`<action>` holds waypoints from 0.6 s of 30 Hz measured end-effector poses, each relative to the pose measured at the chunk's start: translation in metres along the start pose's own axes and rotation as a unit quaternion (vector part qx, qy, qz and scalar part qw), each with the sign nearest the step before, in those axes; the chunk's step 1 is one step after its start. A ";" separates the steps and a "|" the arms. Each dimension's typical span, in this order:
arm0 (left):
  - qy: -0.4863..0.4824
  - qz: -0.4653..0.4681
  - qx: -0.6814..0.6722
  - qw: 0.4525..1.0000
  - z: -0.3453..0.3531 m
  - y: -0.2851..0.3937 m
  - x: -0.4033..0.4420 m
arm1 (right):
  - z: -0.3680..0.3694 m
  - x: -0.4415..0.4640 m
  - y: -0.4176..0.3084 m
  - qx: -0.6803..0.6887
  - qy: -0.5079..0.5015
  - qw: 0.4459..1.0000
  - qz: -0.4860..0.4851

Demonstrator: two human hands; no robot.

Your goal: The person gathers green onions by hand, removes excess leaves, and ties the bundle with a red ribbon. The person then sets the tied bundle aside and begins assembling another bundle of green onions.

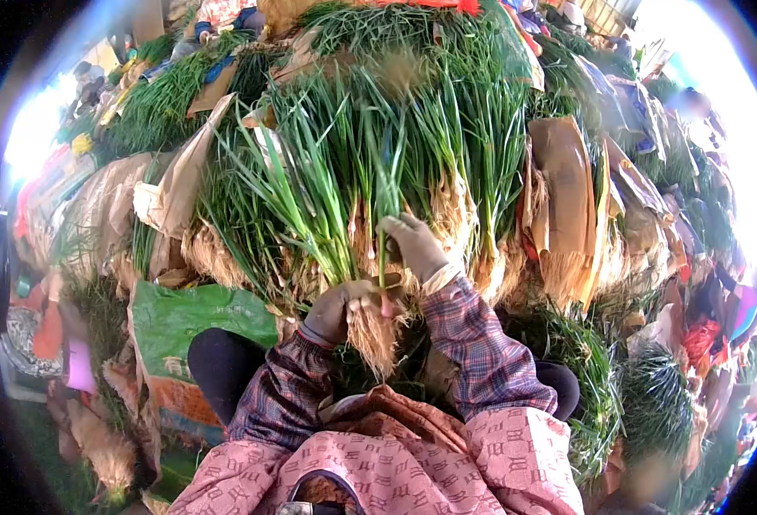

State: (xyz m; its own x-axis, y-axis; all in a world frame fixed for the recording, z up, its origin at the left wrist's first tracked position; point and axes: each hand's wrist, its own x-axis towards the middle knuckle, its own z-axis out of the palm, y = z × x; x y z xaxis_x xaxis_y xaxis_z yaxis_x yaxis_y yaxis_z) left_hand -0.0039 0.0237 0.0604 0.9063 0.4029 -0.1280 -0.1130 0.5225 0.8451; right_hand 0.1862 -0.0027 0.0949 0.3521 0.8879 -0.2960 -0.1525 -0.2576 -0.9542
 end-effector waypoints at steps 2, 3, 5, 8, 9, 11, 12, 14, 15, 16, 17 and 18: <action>-0.035 -0.015 -0.143 0.989 0.009 -0.004 0.001 | 0.008 -0.004 0.014 -0.102 0.021 0.994 -0.033; -0.028 -0.024 -0.129 0.991 0.007 -0.004 -0.001 | 0.009 -0.007 0.017 -0.072 0.038 0.996 -0.039; -0.014 -0.041 -0.101 0.994 -0.001 -0.002 -0.005 | 0.010 -0.013 0.023 -0.013 0.072 0.996 -0.053; -0.025 -0.049 -0.029 0.998 -0.008 -0.007 -0.008 | 0.020 -0.019 0.026 -0.256 0.167 0.947 -0.097; -0.028 -0.059 -0.002 0.998 -0.008 -0.008 -0.009 | 0.023 -0.020 0.026 -0.333 0.197 0.915 -0.111; -0.019 -0.052 -0.013 0.998 0.003 -0.010 -0.009 | 0.024 -0.001 0.046 -0.502 0.245 0.784 -0.270; -0.005 -0.073 -0.009 0.997 -0.001 -0.016 -0.008 | 0.027 0.000 0.046 -0.538 0.228 0.768 -0.263; 0.026 -0.091 -0.007 0.995 -0.003 -0.017 -0.012 | 0.035 0.002 0.040 -0.537 0.203 0.779 -0.253; 0.042 -0.087 -0.008 0.995 -0.005 -0.015 -0.015 | 0.033 0.003 0.033 -0.382 0.162 0.899 -0.141; 0.024 -0.077 -0.115 0.990 -0.024 -0.030 -0.005 | 0.023 0.025 0.053 -0.277 0.121 0.935 -0.187; -0.019 -0.044 -0.124 0.991 -0.021 -0.014 -0.003 | 0.017 0.024 0.033 -0.078 0.124 0.983 -0.114; -0.096 0.002 -0.115 0.989 -0.029 -0.015 -0.003 | 0.011 0.023 0.014 0.209 0.154 0.964 -0.060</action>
State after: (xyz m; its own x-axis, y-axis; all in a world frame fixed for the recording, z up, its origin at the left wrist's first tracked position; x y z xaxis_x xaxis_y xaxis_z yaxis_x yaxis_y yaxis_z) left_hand -0.0167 0.0364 0.0327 0.9637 0.2671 -0.0062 -0.1858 0.6867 0.7028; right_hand 0.1821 0.0185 0.0753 0.6380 0.7299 -0.2454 -0.4296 0.0730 -0.9001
